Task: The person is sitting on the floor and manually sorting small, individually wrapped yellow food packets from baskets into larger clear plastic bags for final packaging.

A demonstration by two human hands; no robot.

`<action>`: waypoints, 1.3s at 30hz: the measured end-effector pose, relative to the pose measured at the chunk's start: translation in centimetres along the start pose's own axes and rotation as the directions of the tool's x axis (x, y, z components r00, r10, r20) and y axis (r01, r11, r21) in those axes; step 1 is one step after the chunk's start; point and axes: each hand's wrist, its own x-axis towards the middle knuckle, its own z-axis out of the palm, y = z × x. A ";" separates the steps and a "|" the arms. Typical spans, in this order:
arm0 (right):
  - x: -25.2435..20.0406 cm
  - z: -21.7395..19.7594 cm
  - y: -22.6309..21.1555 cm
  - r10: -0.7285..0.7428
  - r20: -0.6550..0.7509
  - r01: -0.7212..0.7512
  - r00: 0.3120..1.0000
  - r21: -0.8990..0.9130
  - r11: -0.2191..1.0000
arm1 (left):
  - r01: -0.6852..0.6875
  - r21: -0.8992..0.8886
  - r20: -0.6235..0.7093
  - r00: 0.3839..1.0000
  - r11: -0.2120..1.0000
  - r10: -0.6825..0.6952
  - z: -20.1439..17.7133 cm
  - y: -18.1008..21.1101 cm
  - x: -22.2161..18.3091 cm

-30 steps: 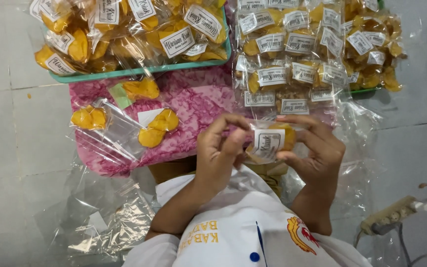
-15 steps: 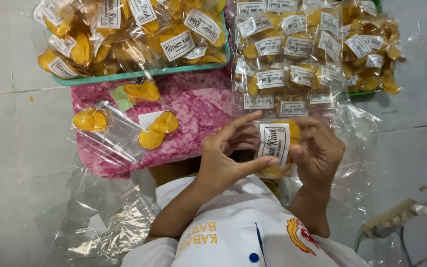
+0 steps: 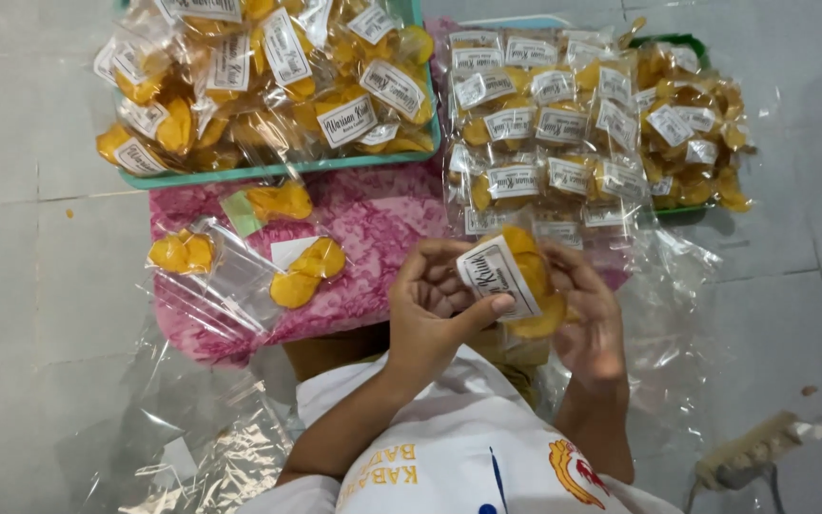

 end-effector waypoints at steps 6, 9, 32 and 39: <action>-1.5 -1.7 3.4 0.119 -0.113 -0.106 0.986 0.119 0.987 | -0.077 0.098 -0.052 0.995 0.992 0.082 1.4 -0.7 -0.6; -2.1 -2.0 4.7 0.223 -0.260 -0.168 0.940 0.216 0.962 | -0.209 0.313 -0.047 0.971 0.926 0.235 1.5 -1.2 0.0; -1.7 0.9 2.9 0.194 -0.381 -0.118 0.904 0.215 0.970 | -0.272 0.441 0.076 0.961 0.856 0.266 1.1 -0.3 0.2; -1.7 -1.0 3.4 0.121 -0.323 -0.113 0.939 0.042 0.993 | -0.058 0.396 0.096 0.995 0.916 0.022 -0.1 -0.3 0.1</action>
